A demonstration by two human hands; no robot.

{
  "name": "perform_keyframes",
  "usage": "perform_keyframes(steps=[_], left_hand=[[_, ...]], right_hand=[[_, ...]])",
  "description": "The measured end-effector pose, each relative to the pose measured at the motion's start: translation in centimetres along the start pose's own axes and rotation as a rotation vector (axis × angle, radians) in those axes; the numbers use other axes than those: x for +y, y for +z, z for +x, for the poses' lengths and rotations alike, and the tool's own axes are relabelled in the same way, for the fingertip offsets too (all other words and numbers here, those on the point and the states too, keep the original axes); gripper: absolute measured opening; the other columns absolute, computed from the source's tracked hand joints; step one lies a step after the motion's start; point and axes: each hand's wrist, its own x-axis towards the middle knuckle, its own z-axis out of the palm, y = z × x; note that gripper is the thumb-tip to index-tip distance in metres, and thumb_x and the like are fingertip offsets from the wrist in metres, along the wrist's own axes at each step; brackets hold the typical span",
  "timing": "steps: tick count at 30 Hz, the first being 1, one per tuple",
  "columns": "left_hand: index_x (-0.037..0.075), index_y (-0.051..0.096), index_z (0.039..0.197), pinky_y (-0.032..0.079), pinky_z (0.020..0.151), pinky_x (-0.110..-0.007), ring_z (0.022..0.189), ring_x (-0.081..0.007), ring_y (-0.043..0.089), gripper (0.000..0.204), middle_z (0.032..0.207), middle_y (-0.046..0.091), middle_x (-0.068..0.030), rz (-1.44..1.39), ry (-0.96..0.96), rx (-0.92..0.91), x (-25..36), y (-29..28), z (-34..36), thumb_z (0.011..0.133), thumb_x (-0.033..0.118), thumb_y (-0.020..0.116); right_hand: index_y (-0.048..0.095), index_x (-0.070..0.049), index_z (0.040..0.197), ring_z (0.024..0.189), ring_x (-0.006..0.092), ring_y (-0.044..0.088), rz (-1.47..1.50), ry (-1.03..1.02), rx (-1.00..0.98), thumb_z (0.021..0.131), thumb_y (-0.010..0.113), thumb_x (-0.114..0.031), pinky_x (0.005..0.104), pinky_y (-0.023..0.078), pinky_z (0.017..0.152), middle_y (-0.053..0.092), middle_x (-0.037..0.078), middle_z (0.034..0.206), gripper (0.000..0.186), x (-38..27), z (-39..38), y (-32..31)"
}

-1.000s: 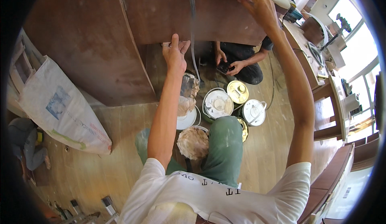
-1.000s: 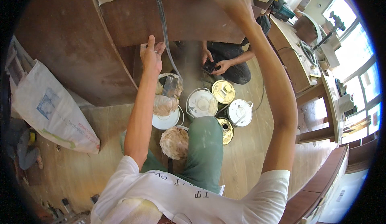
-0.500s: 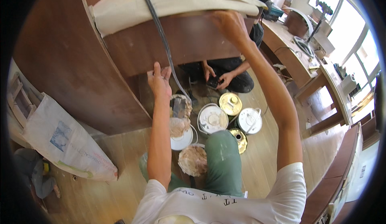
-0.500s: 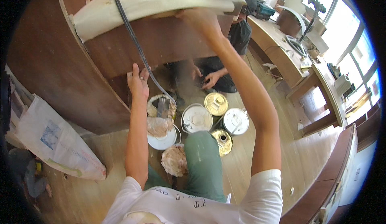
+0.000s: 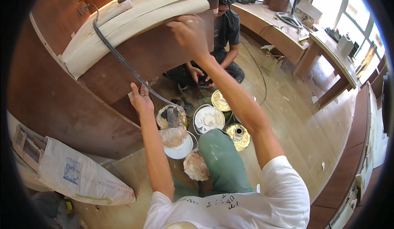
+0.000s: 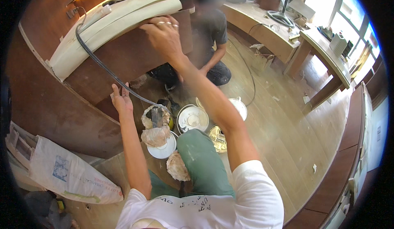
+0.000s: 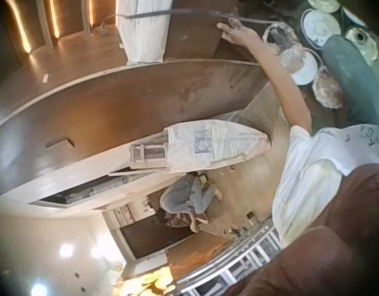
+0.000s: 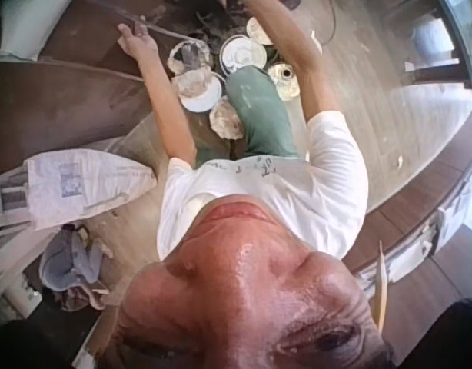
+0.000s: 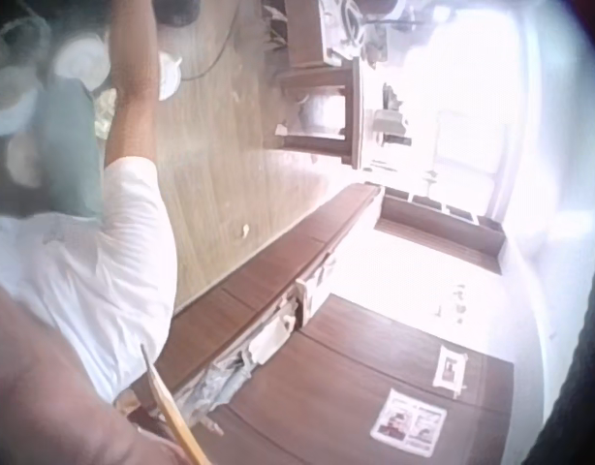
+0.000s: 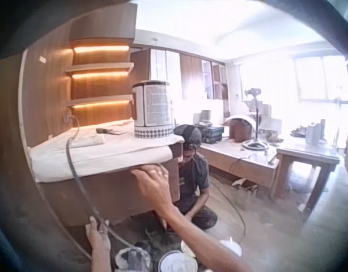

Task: The person uses a utility knife to cut a strip of white material along a straight edge on a workbench. They then lift a brown sheet, move it, and place it back down before continuing to cut and handle the material.

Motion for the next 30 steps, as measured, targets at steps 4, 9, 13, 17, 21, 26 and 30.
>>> perform_keyframes(steps=[4, 9, 13, 17, 21, 26, 30], left_hand=[[0.001, 0.048, 0.112, 0.052, 0.103, -0.048, 0.101, -0.0243, 0.059, 0.032, 0.108, 0.056, -0.0123, -0.009, -0.025, -0.003, -0.5, 1.7, -1.5, 0.095, 0.023, 0.066], [0.003, 0.045, 0.117, 0.056, 0.096, -0.047, 0.103, -0.0302, 0.06, 0.039, 0.114, 0.051, -0.0127, 0.015, -0.011, -0.029, -0.5, -0.2, 0.2, 0.094, 0.024, 0.068], [0.004, 0.047, 0.117, 0.056, 0.095, -0.046, 0.103, -0.028, 0.06, 0.037, 0.11, 0.053, -0.0115, 0.039, -0.007, -0.043, -0.2, -0.9, 0.3, 0.094, 0.023, 0.068], [0.005, 0.049, 0.114, 0.057, 0.094, -0.045, 0.102, -0.0271, 0.061, 0.033, 0.107, 0.054, -0.0102, 0.032, -0.016, -0.044, -0.2, -0.3, 0.0, 0.094, 0.023, 0.068], [0.006, 0.05, 0.113, 0.059, 0.09, -0.044, 0.1, -0.0262, 0.062, 0.033, 0.107, 0.054, -0.0092, 0.007, -0.025, -0.019, -0.8, -0.1, 0.0, 0.093, 0.023, 0.07], [0.005, 0.05, 0.108, 0.059, 0.085, -0.042, 0.089, -0.0251, 0.064, 0.03, 0.098, 0.058, -0.0083, 0.004, -0.034, -0.026, -0.6, -0.4, 0.1, 0.093, 0.024, 0.069], [0.009, 0.048, 0.096, 0.058, 0.066, -0.035, 0.066, -0.0178, 0.06, 0.029, 0.081, 0.056, -0.0044, 0.018, -0.014, -0.087, 0.4, -1.2, 0.2, 0.091, 0.023, 0.072]], right_hand=[[0.067, -0.006, 0.11, 0.101, 0.029, 0.063, 0.234, 0.674, 0.383, 0.082, 0.071, -0.014, 0.0414, 0.045, 0.093, 0.068, 0.014, 0.103, 0.029, 5.0, -4.9, -1.3], [0.071, -0.002, 0.101, 0.094, 0.029, 0.066, 0.429, 0.837, 0.222, 0.083, 0.073, -0.019, 0.0384, 0.049, 0.085, 0.069, 0.015, 0.1, 0.025, 9.1, -5.1, -0.7], [0.073, -0.004, 0.098, 0.092, 0.0276, 0.067, 0.347, 0.828, 0.219, 0.083, 0.073, -0.019, 0.0374, 0.049, 0.085, 0.07, 0.013, 0.098, 0.022, 8.7, -5.0, -0.5], [0.074, -0.004, 0.095, 0.088, 0.0297, 0.068, 0.299, 0.753, 0.25, 0.081, 0.074, -0.019, 0.0378, 0.05, 0.082, 0.07, 0.014, 0.094, 0.021, 9.2, -4.9, -1.0], [0.073, -0.003, 0.094, 0.083, 0.032, 0.069, 0.283, 0.786, 0.197, 0.079, 0.075, -0.023, 0.0398, 0.052, 0.077, 0.071, 0.015, 0.091, 0.025, 9.9, -4.7, -1.4], [0.073, -0.002, 0.101, 0.081, 0.0202, 0.07, 0.102, 0.695, 0.08, 0.084, 0.077, -0.022, 0.031, 0.053, 0.075, 0.074, 0.012, 0.091, 0.026, 10.3, -4.8, -1.1], [0.074, -0.004, 0.101, 0.086, 0.0221, 0.07, -0.023, 0.5, -0.003, 0.086, 0.075, -0.025, 0.0332, 0.052, 0.077, 0.073, 0.012, 0.095, 0.025, 8.8, -4.1, -1.6]])
